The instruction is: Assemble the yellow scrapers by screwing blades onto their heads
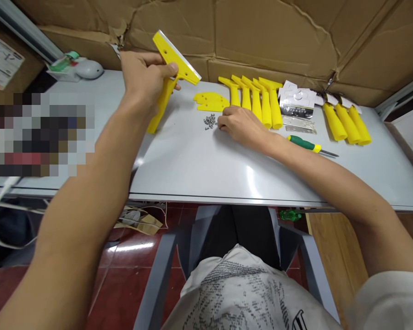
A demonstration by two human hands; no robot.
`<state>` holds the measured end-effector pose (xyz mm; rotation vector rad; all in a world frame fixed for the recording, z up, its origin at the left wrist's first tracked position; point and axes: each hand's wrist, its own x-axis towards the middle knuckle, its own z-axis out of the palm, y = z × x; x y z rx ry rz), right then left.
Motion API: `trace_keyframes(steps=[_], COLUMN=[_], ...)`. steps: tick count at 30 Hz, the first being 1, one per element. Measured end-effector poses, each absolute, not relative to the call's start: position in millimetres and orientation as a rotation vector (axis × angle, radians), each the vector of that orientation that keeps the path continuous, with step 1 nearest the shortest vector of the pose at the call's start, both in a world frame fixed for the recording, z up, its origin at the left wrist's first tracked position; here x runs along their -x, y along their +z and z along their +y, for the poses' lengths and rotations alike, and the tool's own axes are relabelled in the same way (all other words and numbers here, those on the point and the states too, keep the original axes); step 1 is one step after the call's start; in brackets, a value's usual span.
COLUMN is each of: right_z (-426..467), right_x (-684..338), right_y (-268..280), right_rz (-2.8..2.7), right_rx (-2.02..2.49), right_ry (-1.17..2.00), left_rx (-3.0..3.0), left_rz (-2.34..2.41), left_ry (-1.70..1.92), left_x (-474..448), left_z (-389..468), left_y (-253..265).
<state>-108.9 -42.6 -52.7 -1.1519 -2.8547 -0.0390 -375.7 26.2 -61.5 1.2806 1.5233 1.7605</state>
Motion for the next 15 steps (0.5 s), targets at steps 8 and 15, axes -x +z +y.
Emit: trace_keyframes(steps=[8, 15], right_z=[-26.5, -23.2], right_x=[118.6, 112.2], right_y=[-59.5, -54.6], right_rz=[-2.798, -2.801], right_rx=[1.099, 1.029], right_ry=[-0.038, 0.025], left_rx=[-1.301, -1.340], left_rz=[1.507, 1.490], left_ry=[1.766, 1.724], left_x=[372.4, 375.5], left_z=[23.6, 22.6], left_y=[-60.6, -61.1])
